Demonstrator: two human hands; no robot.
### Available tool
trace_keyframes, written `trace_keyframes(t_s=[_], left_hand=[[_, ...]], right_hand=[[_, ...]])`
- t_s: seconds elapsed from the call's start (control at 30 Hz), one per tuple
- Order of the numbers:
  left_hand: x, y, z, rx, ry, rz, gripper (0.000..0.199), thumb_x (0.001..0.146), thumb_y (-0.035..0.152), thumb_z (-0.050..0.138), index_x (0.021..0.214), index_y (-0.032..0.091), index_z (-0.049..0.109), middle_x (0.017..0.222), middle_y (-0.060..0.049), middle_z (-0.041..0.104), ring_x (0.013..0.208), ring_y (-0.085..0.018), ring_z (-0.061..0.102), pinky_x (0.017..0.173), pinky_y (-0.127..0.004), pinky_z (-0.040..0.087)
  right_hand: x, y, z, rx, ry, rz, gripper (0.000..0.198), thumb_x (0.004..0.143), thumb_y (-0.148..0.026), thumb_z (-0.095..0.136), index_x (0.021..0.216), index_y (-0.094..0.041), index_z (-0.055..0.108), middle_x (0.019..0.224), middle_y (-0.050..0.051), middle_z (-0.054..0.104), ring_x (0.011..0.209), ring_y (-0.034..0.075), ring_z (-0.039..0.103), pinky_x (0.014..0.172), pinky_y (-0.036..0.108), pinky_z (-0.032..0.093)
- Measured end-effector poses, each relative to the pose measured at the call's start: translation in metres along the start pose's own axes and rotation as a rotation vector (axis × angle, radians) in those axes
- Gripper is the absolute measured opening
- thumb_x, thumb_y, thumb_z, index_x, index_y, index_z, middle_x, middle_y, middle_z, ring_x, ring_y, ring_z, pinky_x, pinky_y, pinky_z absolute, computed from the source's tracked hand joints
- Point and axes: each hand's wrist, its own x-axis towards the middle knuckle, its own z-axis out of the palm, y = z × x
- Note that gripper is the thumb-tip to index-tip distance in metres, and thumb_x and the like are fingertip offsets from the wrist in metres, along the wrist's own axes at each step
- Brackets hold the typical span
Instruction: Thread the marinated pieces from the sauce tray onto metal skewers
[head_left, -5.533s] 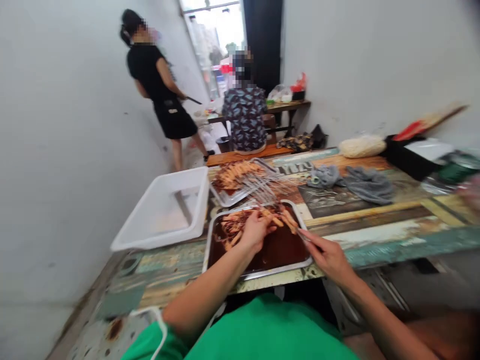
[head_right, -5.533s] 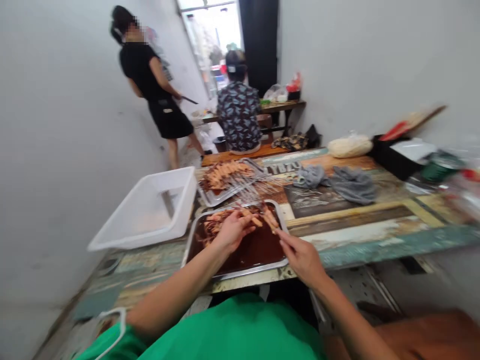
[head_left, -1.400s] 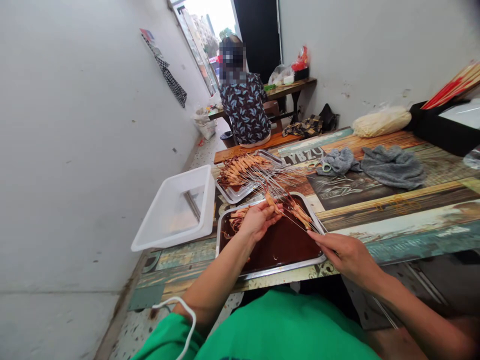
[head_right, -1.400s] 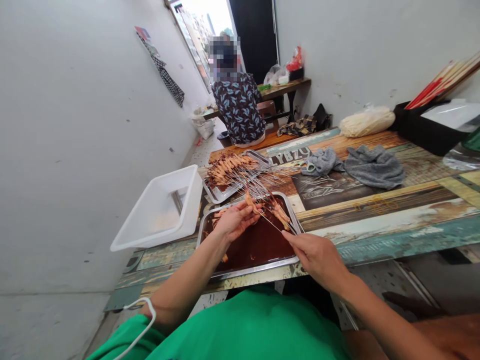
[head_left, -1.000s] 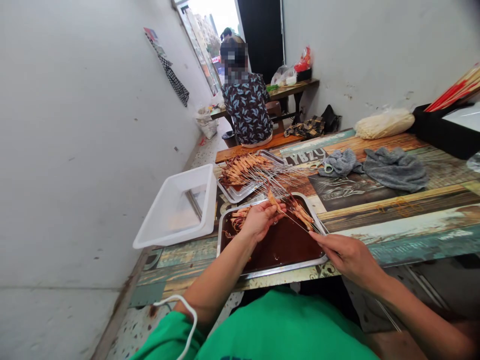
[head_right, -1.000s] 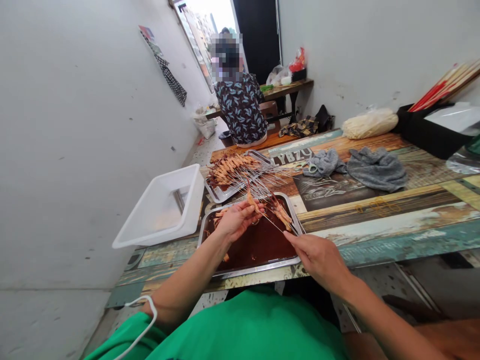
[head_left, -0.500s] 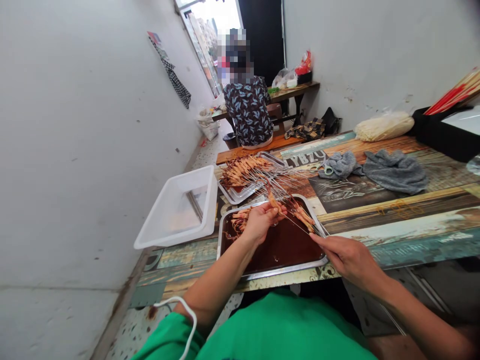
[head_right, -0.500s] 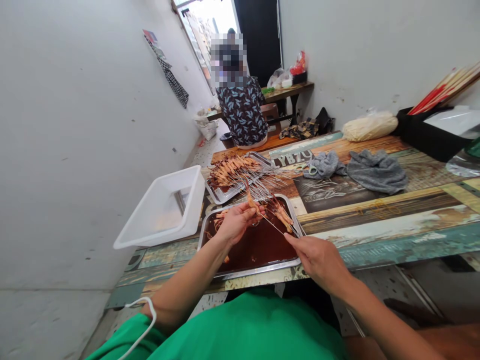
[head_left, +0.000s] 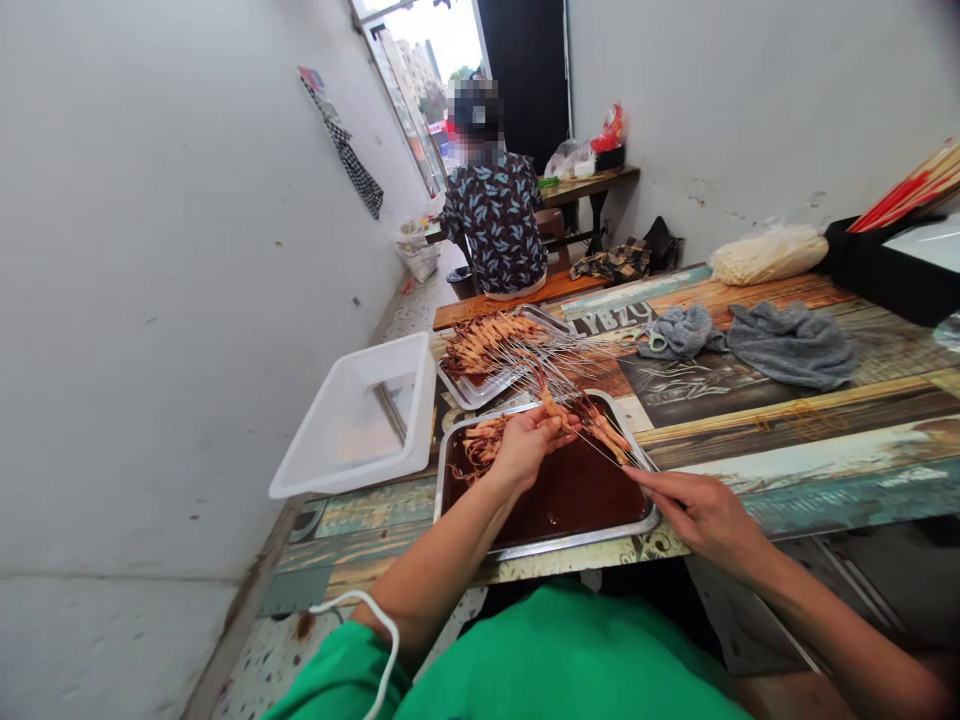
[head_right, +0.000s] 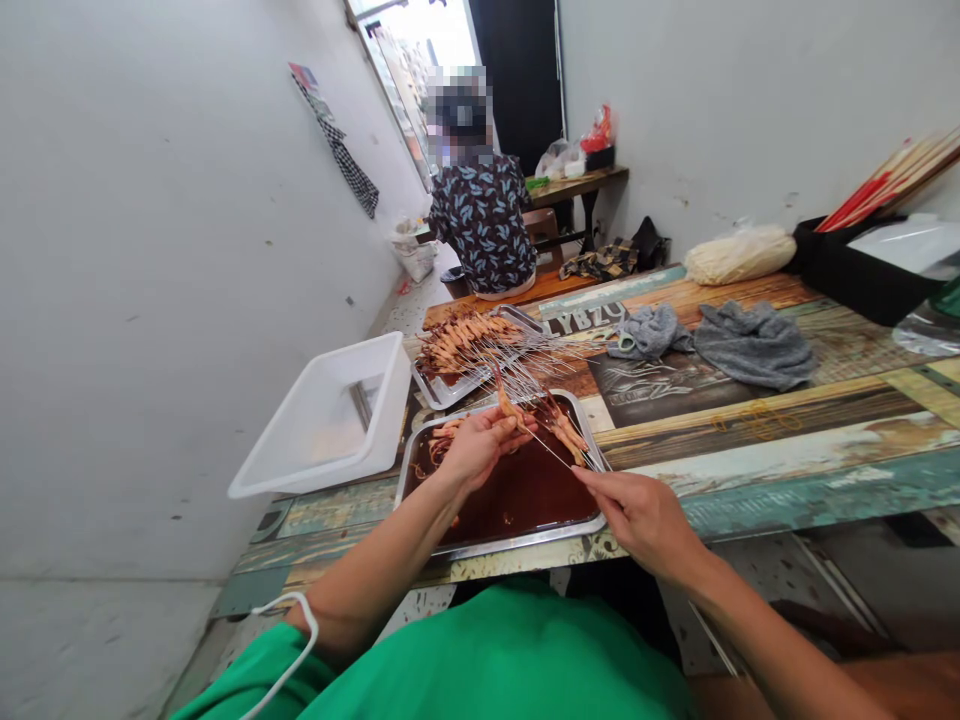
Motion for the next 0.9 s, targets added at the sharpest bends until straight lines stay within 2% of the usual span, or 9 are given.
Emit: trace_keyframes(t_s=[0.23, 0.43, 0.63, 0.9], left_hand=[[-0.003, 0.0, 0.01, -0.065, -0.031, -0.076, 0.007, 0.075, 0.01, 0.057, 0.082, 0.01, 0.058, 0.076, -0.007, 0.065, 0.075, -0.016, 0.064, 0.082, -0.037, 0.049], [-0.003, 0.002, 0.01, -0.154, -0.035, -0.118, 0.003, 0.078, 0.01, 0.055, 0.077, 0.008, 0.057, 0.081, -0.01, 0.065, 0.078, -0.017, 0.065, 0.086, -0.039, 0.047], [-0.007, 0.001, 0.014, -0.137, -0.027, -0.093, 0.002, 0.078, 0.01, 0.055, 0.077, 0.009, 0.057, 0.08, -0.01, 0.066, 0.079, -0.017, 0.065, 0.087, -0.04, 0.046], [-0.013, -0.004, 0.021, -0.092, -0.112, -0.112, 0.007, 0.075, 0.015, 0.06, 0.079, 0.009, 0.06, 0.079, -0.009, 0.067, 0.075, -0.016, 0.065, 0.084, -0.037, 0.047]], right_hand=[[0.0, -0.004, 0.001, -0.106, 0.064, -0.06, 0.035, 0.086, -0.014, 0.041, 0.115, -0.02, 0.06, 0.092, 0.006, 0.071, 0.076, 0.017, 0.066, 0.064, 0.027, 0.051], [-0.001, -0.005, 0.003, -0.121, 0.089, -0.093, 0.038, 0.087, -0.013, 0.04, 0.121, -0.021, 0.055, 0.094, 0.006, 0.071, 0.078, 0.016, 0.065, 0.067, 0.027, 0.05], [-0.001, -0.005, 0.004, -0.105, 0.089, -0.096, 0.037, 0.087, -0.012, 0.039, 0.12, -0.018, 0.055, 0.092, 0.006, 0.07, 0.077, 0.016, 0.064, 0.066, 0.026, 0.048], [0.002, -0.004, 0.004, -0.049, 0.087, -0.079, 0.036, 0.087, -0.013, 0.039, 0.119, -0.019, 0.056, 0.085, 0.006, 0.069, 0.072, 0.014, 0.062, 0.062, 0.025, 0.048]])
